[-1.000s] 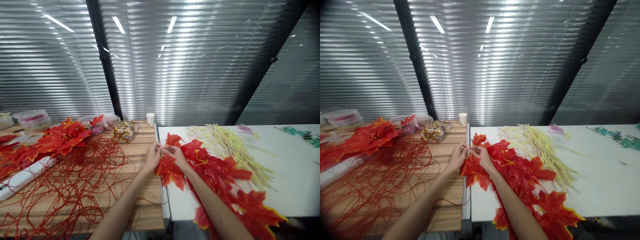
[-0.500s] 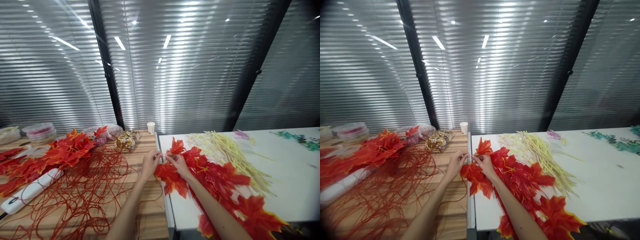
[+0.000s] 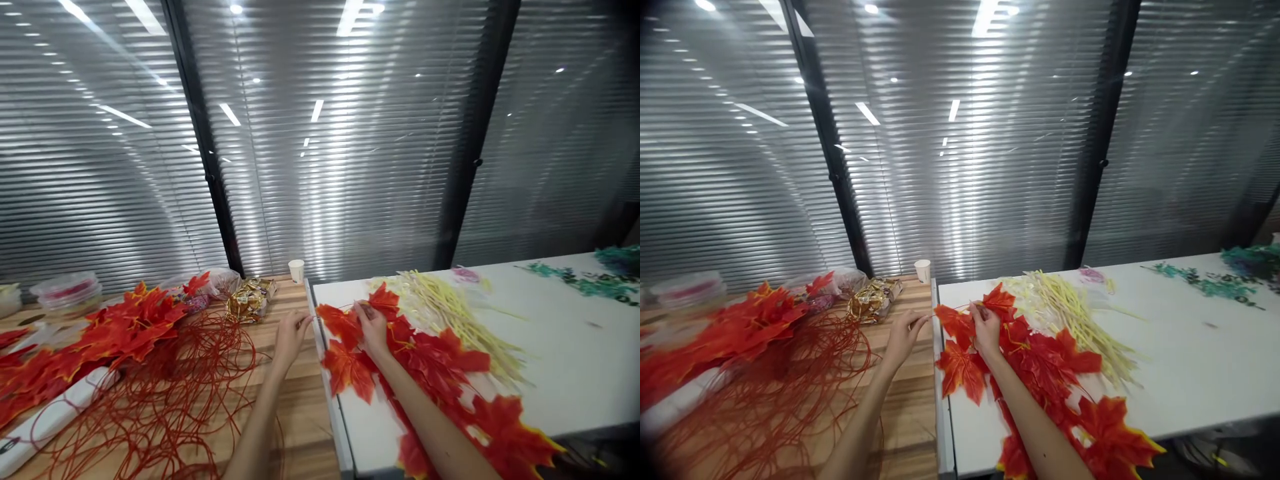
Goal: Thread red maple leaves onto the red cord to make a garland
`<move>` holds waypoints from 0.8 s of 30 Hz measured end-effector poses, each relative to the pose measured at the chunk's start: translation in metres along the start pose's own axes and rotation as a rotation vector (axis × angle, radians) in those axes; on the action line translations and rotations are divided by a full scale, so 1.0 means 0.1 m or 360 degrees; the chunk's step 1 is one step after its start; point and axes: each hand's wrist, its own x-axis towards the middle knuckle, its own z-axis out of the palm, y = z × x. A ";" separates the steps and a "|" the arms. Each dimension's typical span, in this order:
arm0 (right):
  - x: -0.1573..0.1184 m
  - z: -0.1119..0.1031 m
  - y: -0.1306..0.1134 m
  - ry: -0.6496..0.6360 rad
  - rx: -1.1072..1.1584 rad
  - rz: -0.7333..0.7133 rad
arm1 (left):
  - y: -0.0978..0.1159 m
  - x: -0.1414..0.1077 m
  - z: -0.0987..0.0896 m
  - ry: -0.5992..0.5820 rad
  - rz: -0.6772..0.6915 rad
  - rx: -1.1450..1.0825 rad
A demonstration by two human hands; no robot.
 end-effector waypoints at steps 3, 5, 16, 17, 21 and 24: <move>0.10 -0.08 0.00 0.0230 -0.0044 -0.0065 | -0.01 0.01 -0.01 -0.0018 -0.0013 -0.0035; 0.16 -0.11 0.01 0.0367 -0.0027 -0.0095 | -0.02 0.02 -0.03 -0.0037 -0.0009 -0.0032; 0.32 -0.24 0.08 0.0677 0.0047 -0.0131 | -0.02 0.04 -0.07 -0.0121 -0.0085 -0.0052; 0.35 -0.26 0.08 0.0713 0.0056 -0.0133 | -0.01 0.04 -0.08 -0.0162 -0.0116 -0.0059; 0.42 -0.32 0.05 0.0848 0.0111 -0.0187 | 0.07 0.05 -0.11 -0.0691 -0.0252 -0.0133; 0.46 -0.35 0.05 0.0875 0.0136 -0.0184 | 0.15 0.06 -0.13 -0.0762 -0.0297 -0.0167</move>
